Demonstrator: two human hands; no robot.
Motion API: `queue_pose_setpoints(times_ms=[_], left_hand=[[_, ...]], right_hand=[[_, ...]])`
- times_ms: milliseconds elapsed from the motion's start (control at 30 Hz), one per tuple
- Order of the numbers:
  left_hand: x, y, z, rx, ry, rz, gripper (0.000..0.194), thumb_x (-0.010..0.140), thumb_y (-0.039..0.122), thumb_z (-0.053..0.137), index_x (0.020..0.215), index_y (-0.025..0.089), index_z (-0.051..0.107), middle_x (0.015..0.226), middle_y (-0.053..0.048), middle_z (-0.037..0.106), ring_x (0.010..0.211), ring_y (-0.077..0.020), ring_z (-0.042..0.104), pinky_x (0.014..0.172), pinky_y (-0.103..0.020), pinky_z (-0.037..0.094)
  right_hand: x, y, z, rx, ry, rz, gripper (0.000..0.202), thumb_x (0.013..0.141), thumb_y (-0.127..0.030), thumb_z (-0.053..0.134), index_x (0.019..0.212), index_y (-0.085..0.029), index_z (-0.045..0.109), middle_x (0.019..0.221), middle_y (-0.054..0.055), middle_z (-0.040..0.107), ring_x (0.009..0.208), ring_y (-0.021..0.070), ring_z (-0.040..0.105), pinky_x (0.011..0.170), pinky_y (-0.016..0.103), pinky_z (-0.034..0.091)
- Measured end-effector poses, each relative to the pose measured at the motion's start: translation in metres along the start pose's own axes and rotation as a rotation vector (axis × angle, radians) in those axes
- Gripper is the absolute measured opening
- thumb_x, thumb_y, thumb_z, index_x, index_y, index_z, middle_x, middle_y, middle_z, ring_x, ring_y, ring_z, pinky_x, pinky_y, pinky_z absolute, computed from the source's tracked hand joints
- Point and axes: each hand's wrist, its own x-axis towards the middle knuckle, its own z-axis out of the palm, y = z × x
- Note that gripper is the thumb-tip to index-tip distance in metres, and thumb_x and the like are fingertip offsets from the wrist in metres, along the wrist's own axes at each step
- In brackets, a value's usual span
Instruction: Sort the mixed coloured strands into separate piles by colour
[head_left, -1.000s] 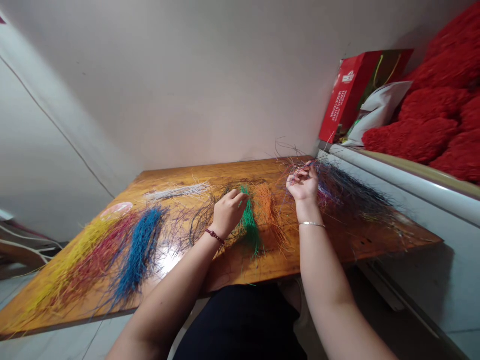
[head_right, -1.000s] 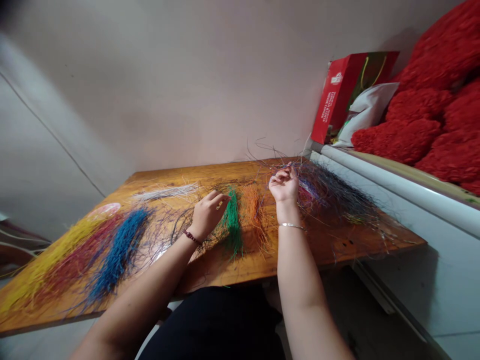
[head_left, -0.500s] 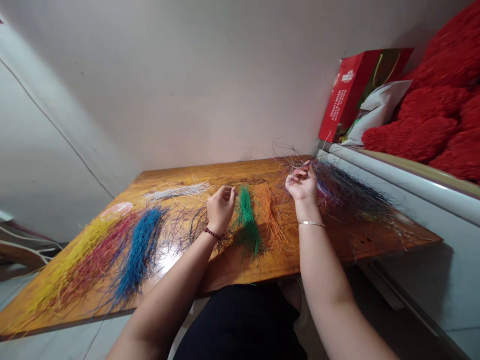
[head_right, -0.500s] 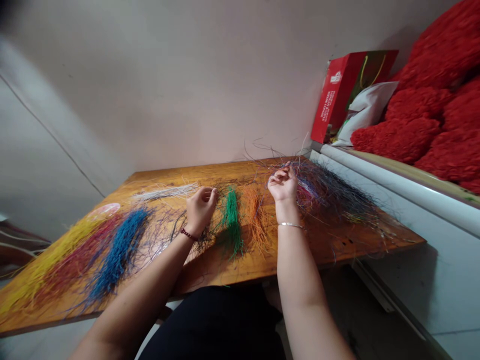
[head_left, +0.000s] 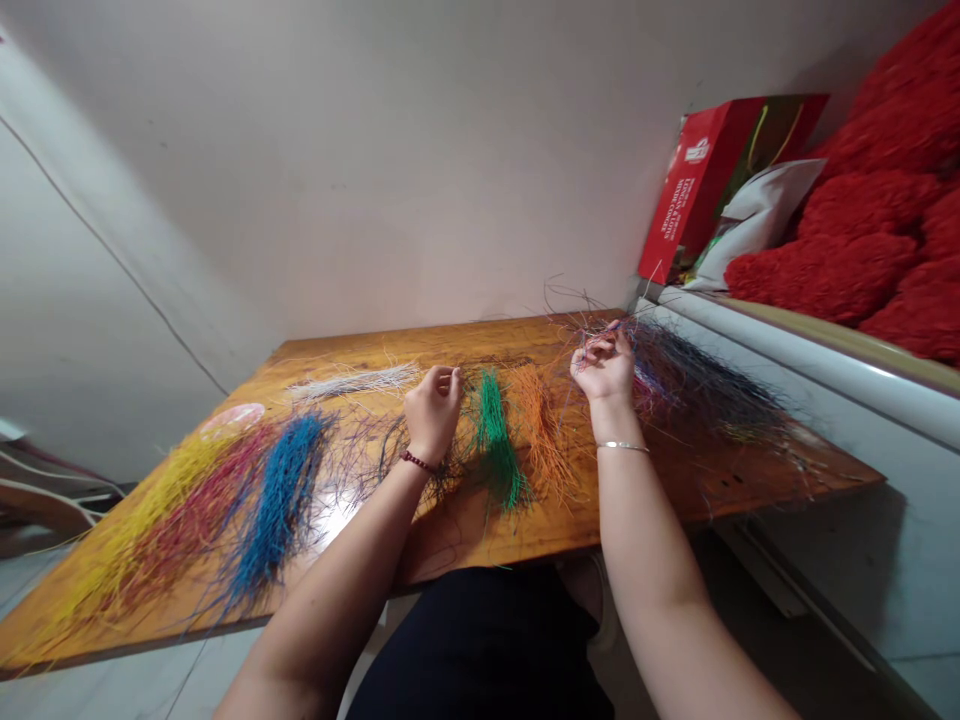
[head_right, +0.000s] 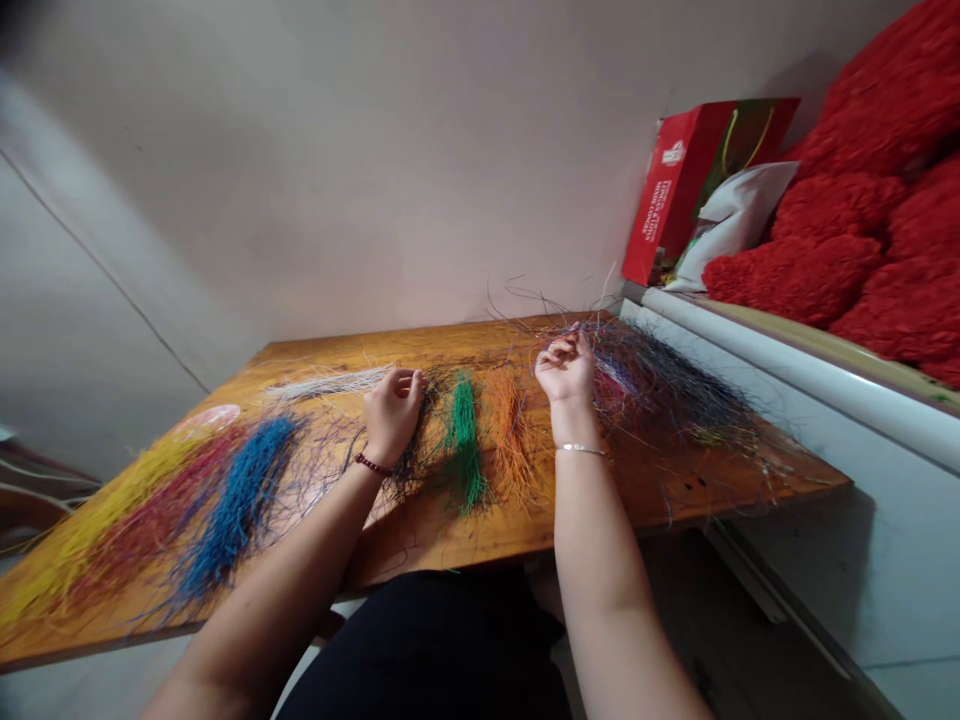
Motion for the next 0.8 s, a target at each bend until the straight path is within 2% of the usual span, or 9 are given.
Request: queue_pose_setpoints(times_ms=[233,500,800], left_hand=[[-0.0016,0.0044,0.0007,0.094,-0.005,0.049,0.027,0.093,0.047,0.053,0.09,0.024,0.067,0.083,-0.003,0.073,0.074,-0.0173,0.068,0.067,-0.025,0.045],[-0.0058,0.0056,0.004,0.131,-0.191,0.116,0.023,0.091,0.044,0.056,0.087,0.025,0.067,0.085,-0.001,0.074,0.077,-0.0171,0.069,0.063,-0.024,0.043],[-0.0084,0.0104,0.0026,0.218,-0.292,0.162,0.024,0.092,0.044,0.054,0.09,0.024,0.068,0.082,-0.002,0.073,0.072,-0.0156,0.065,0.06,-0.023,0.037]], right_hand=[[0.0001,0.0004,0.0,0.06,-0.011,0.0,0.013,0.093,-0.024,0.052,0.083,-0.024,0.06,0.058,-0.012,0.06,0.042,0.0017,0.053,0.041,0.017,0.035],[0.0009,0.0003,-0.0003,0.051,0.003,0.016,0.014,0.094,-0.026,0.052,0.083,-0.024,0.061,0.055,-0.012,0.058,0.041,0.0023,0.051,0.04,0.018,0.034],[0.0014,0.0006,-0.0007,0.062,0.005,0.02,0.013,0.093,-0.026,0.054,0.082,-0.023,0.061,0.055,-0.012,0.058,0.042,0.0017,0.052,0.04,0.018,0.033]])
